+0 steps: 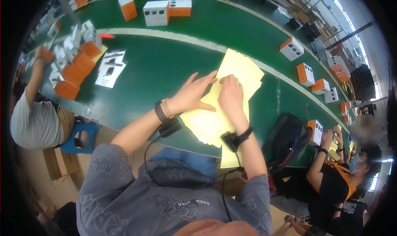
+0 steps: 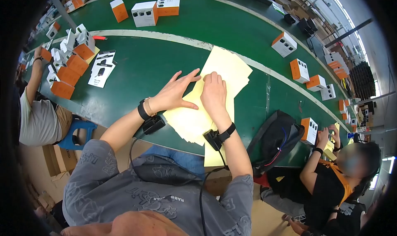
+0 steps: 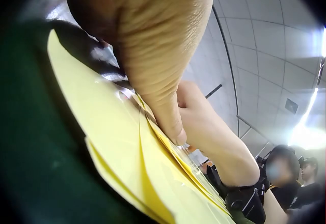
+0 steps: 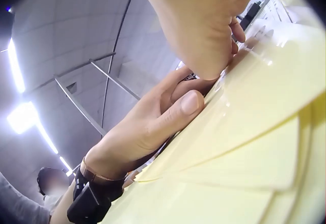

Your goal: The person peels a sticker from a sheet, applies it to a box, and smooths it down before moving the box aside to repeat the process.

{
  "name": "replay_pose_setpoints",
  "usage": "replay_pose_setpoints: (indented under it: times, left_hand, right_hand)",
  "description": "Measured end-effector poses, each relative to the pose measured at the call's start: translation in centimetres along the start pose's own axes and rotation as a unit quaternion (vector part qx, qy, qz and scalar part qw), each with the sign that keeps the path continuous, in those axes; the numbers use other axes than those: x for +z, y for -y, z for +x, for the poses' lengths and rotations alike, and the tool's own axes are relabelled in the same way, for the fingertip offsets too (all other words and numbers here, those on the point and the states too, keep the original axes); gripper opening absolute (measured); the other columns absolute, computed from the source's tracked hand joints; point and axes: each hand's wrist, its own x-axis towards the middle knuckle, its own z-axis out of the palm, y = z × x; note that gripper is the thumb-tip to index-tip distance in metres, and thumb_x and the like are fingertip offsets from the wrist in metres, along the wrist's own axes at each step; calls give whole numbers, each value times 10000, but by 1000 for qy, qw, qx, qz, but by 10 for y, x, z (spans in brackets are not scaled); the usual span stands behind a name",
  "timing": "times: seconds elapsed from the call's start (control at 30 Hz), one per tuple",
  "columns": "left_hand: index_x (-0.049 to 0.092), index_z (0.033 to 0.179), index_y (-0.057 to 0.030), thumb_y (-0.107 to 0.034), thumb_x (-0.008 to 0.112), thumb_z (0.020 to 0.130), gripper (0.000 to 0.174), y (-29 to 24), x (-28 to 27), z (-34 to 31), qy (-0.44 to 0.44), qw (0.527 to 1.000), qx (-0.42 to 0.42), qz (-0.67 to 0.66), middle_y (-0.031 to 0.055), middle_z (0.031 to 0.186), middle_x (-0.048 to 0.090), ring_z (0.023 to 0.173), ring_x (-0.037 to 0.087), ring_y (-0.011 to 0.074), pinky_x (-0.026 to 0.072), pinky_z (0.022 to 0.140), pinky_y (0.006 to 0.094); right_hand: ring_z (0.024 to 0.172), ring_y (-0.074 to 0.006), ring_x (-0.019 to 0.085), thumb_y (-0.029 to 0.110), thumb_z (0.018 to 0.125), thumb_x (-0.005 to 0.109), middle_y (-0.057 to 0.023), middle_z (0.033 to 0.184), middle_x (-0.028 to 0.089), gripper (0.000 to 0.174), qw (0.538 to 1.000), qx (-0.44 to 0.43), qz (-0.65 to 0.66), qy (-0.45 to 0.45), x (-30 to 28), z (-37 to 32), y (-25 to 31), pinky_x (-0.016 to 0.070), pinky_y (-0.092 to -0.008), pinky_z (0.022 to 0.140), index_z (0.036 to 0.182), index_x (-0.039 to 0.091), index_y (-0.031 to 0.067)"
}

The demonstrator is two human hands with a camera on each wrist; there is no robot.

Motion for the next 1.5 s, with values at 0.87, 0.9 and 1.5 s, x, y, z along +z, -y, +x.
replay_pose_setpoints:
  times: [0.87, 0.9, 1.5]
  left_hand:
    - [115, 1696, -68, -549, 927, 735, 1347, 7, -2, -2, -6, 1000, 1, 3, 140, 1572, 562, 1431, 537, 374, 206, 1293, 597]
    - [120, 1690, -45, -544, 927, 734, 1347, 9, 1, -2, -11, 1000, 10, 8, 148, 1565, 566, 1446, 520, 370, 216, 1286, 597]
    - [438, 1555, 2, -241, 724, 966, 698, 14, -44, 64, -79, 996, 30, 17, 291, 1546, 508, 1436, 489, 452, 402, 1205, 494]
  right_hand:
    - [1105, -349, 595, 34, 879, 664, -152, 1168, 621, 263, 992, 64, 101, 38, -5, 2, 6, 460, -472, 928, 1140, 654, 0]
    - [1105, -349, 595, 34, 879, 664, -152, 1168, 621, 263, 992, 58, 104, 35, -1, 0, 4, 460, -472, 928, 1140, 654, 0]
    - [1097, -385, 584, 100, 870, 687, -177, 1157, 605, 334, 993, 31, 102, -42, -2, -2, 6, 460, -511, 913, 1188, 638, 11]
